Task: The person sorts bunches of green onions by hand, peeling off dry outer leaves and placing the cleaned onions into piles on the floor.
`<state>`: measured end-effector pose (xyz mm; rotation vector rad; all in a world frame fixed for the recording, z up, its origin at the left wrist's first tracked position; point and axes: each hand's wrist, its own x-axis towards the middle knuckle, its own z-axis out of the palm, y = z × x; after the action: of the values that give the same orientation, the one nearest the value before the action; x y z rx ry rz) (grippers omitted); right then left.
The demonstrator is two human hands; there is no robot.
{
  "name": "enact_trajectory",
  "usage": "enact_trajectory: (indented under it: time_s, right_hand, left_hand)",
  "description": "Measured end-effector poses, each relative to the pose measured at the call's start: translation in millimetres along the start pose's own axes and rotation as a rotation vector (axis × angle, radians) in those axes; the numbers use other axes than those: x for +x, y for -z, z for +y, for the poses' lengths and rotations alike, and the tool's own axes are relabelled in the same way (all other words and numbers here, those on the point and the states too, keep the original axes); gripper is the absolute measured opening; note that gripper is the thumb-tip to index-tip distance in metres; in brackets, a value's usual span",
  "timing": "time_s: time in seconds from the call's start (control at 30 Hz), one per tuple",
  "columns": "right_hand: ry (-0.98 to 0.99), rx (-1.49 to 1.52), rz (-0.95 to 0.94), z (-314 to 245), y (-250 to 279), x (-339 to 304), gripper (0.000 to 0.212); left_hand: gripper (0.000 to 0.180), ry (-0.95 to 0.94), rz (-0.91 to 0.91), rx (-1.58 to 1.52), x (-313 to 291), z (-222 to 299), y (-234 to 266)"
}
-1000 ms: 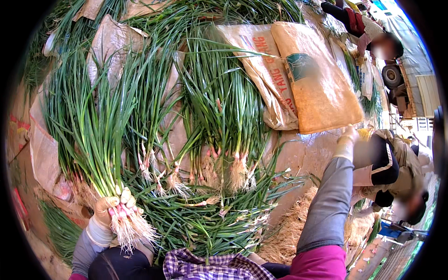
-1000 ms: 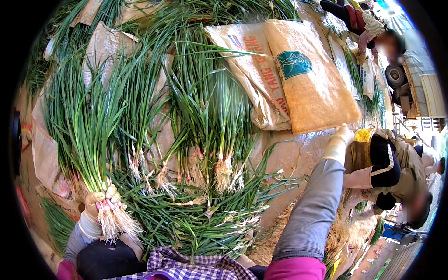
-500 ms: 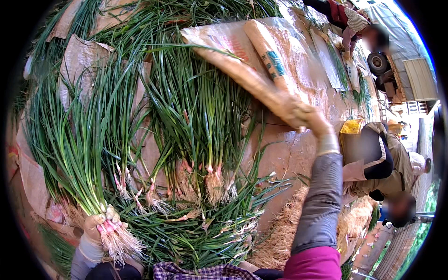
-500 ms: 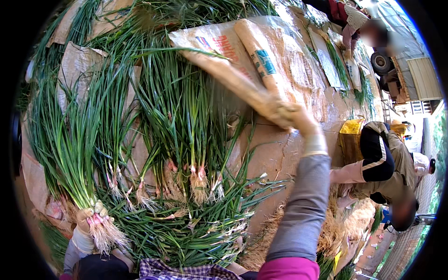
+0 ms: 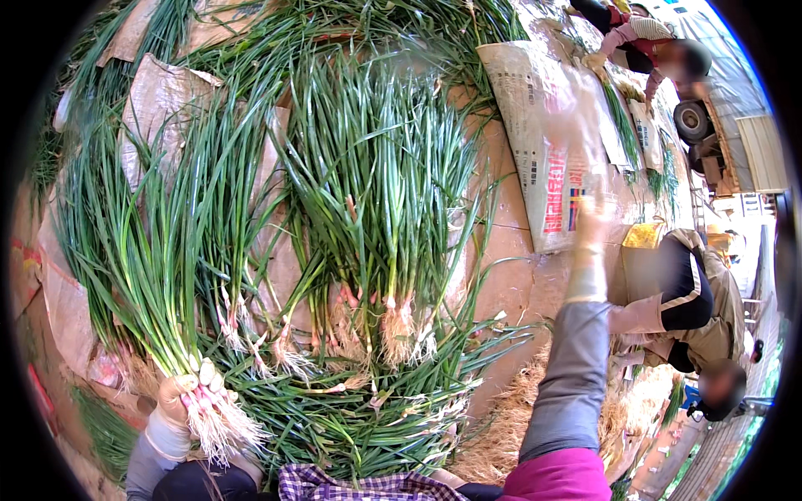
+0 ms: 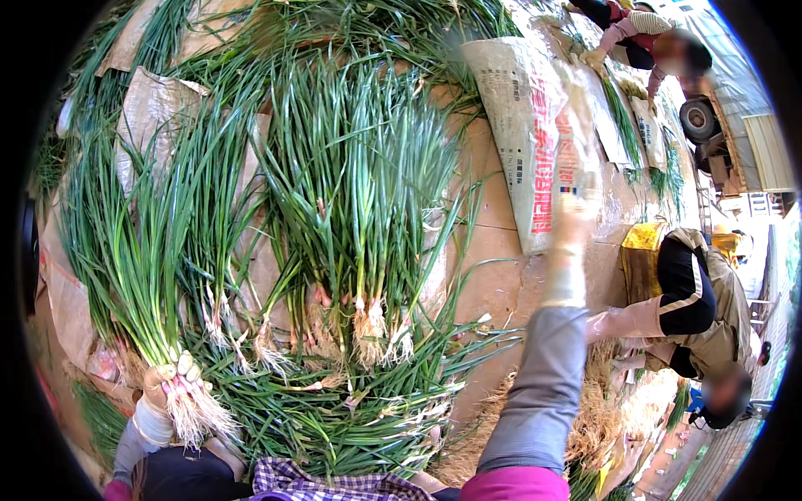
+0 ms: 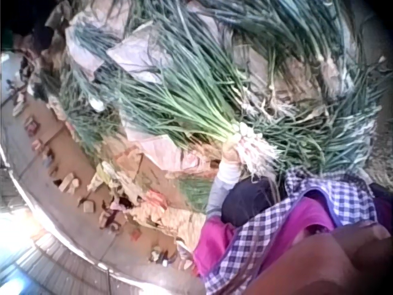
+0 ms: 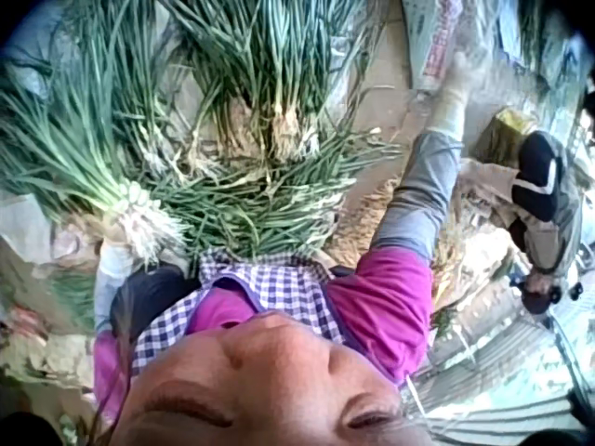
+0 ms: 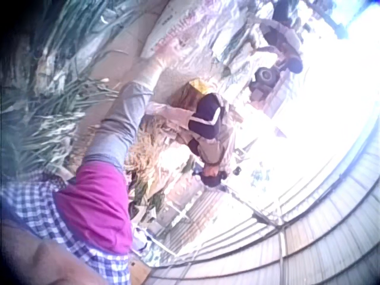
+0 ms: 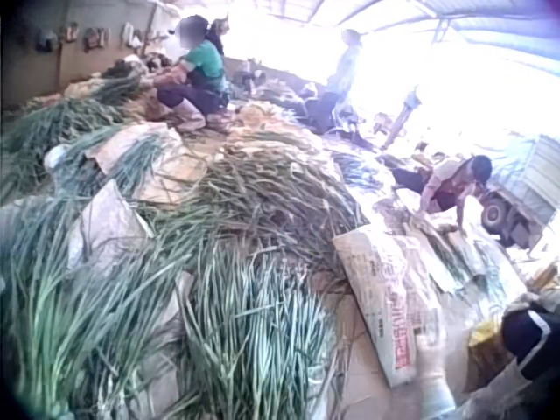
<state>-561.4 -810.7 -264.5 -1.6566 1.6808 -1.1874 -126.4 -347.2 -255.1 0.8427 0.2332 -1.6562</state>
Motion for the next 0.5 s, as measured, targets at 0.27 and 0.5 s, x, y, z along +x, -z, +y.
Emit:
enact_trajectory:
  time_s: [0.27, 0.5]
  right_hand:
    - [-0.462, 0.266, -0.679, -36, -151, -185, 0.080]
    - [0.110, -0.763, -0.748, -161, -256, -270, 0.084]
  left_hand:
    - [0.028, -0.158, -0.139, 0.084, -20, 11, 13]
    - [0.030, -0.240, -0.253, 0.341, -31, 29, 3]
